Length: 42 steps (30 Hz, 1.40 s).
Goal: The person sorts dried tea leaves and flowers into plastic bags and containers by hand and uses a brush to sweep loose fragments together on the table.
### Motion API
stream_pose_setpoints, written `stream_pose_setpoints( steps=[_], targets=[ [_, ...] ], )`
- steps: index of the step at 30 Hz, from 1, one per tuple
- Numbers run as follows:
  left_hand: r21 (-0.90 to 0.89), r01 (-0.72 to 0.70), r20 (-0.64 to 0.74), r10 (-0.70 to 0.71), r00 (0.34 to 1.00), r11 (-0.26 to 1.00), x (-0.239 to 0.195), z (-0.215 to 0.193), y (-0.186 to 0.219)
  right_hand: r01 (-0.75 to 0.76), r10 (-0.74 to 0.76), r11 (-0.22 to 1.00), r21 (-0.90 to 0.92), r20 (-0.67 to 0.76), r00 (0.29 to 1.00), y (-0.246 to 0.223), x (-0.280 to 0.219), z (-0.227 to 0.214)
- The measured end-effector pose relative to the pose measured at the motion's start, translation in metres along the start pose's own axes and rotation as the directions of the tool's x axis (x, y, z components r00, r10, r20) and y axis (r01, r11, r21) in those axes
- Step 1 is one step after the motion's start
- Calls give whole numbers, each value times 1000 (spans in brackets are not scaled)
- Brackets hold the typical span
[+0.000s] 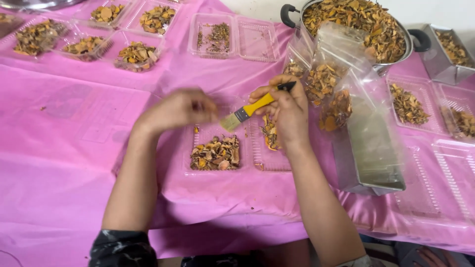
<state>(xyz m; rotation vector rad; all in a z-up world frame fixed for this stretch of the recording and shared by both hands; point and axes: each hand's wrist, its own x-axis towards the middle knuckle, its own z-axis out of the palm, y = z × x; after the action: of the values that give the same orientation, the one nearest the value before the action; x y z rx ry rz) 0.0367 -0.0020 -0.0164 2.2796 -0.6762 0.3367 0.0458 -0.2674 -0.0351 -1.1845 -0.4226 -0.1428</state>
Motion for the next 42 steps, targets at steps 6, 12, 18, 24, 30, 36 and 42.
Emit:
stream_pose_setpoints(
  steps=[6, 12, 18, 24, 30, 36, 42],
  targets=[
    [349, 28, 548, -228, 805, 937, -1, 6, 43, 136, -149, 961, -243, -36, 988, -11, 3, 5],
    [316, 105, 623, -289, 727, 943, 3, 11, 31, 170, -182, 936, -308, -10, 983, -14, 1, 3],
    [70, 182, 653, -183, 735, 981, -2, 19, 1, 180, -198, 938, -297, -31, 980, -17, -2, 7],
    [-171, 209, 495, -100, 863, 963, 1, 12, -3, 255, -311, 826, -502, -30, 950, -49, -21, 29],
    [-445, 232, 214, -149, 965, 865, 20, 38, -16, 503, -640, 706, -499, -143, 755, -54, -60, 12],
    [-578, 98, 101, -49, 994, 810, 17, 35, -7, 507, -614, 547, -666, 92, 784, -35, -98, 27],
    [-667, 84, 127, 2, 992, 740, 8, 35, -8, 600, -653, 584, -547, 123, 748, -48, -105, 48]
  ],
)
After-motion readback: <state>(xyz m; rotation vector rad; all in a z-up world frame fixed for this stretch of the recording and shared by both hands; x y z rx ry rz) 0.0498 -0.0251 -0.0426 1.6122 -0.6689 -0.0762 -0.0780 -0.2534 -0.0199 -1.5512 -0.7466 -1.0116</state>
